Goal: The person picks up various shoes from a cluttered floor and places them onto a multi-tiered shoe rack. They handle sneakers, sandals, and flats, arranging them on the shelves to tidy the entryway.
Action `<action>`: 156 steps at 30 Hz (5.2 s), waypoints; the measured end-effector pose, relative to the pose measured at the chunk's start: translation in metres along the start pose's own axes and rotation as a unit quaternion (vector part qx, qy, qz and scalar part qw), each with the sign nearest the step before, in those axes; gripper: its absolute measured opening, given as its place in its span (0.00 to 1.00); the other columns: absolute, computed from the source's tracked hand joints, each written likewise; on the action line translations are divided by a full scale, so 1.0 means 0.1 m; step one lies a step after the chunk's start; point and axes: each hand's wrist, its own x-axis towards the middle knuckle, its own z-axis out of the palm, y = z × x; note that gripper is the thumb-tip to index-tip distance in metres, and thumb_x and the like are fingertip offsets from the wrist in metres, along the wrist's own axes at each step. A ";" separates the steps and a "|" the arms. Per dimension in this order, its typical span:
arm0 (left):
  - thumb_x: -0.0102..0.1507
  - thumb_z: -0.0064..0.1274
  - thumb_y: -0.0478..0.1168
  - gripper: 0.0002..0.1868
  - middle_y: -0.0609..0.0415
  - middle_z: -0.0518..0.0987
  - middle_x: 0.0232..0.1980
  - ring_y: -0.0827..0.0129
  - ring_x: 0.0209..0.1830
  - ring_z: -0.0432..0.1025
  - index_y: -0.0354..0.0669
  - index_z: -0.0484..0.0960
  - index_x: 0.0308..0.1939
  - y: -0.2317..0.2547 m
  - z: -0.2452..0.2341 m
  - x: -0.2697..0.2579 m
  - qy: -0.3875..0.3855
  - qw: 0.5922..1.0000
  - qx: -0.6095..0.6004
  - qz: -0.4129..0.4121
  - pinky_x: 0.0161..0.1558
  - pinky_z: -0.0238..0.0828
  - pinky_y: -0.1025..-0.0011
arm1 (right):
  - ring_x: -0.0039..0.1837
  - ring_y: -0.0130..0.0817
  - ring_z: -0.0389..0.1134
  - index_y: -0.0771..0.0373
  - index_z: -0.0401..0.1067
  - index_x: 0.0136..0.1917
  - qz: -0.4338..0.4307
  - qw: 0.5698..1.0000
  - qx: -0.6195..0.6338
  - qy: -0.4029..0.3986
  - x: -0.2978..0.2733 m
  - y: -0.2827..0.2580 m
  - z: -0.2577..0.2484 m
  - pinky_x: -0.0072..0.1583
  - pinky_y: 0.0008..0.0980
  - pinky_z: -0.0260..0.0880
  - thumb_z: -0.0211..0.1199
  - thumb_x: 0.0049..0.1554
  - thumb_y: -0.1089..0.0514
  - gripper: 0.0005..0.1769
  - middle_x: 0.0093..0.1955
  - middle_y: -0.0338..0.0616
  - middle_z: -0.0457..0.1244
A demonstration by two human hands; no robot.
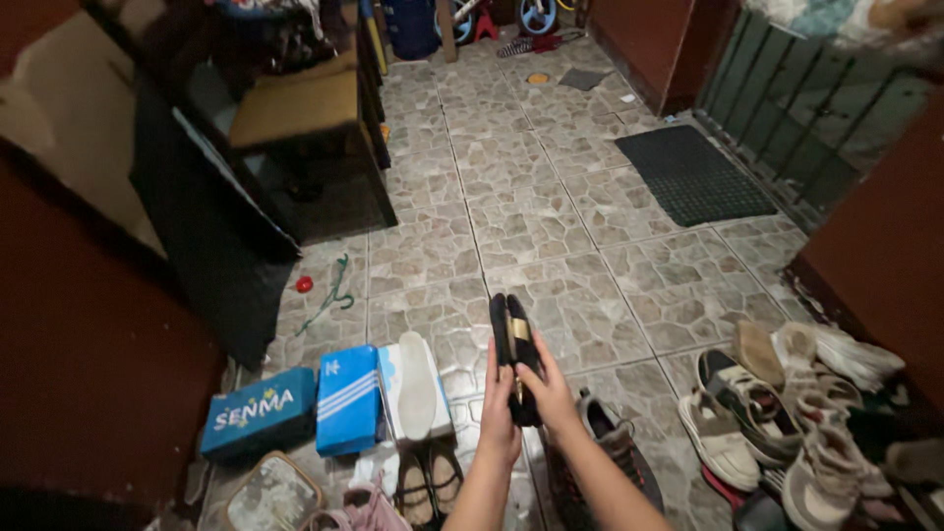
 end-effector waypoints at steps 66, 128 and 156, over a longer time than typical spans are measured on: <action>0.66 0.51 0.44 0.38 0.51 0.68 0.74 0.61 0.68 0.67 0.54 0.56 0.79 0.87 7.96 -2.29 -0.357 0.881 -0.023 -0.309 0.65 0.65 0.64 | 0.76 0.34 0.59 0.63 0.60 0.77 -0.190 0.863 -0.040 0.467 -2.28 -7.93 -1.96 0.72 0.33 0.57 0.55 0.63 0.58 0.30 0.78 0.45 0.58; 0.57 0.59 0.27 0.43 0.36 0.48 0.84 0.44 0.83 0.50 0.41 0.62 0.77 0.10 10.49 -5.92 -0.749 0.657 0.074 0.039 0.75 0.52 0.59 | 0.59 0.42 0.71 0.72 0.74 0.61 -0.217 0.428 -0.340 0.809 -6.53 -10.80 -3.41 0.61 0.34 0.67 0.55 0.65 0.47 0.25 0.58 0.55 0.70; 0.51 0.38 0.16 0.49 0.38 0.45 0.85 0.45 0.85 0.40 0.39 0.56 0.78 -0.31 10.71 -5.94 -0.770 0.631 0.096 -0.023 0.76 0.43 0.63 | 0.63 0.51 0.70 0.55 0.73 0.66 -0.215 0.334 -0.587 0.706 -6.27 -10.79 -3.11 0.56 0.39 0.74 0.58 0.58 0.69 0.23 0.76 0.50 0.60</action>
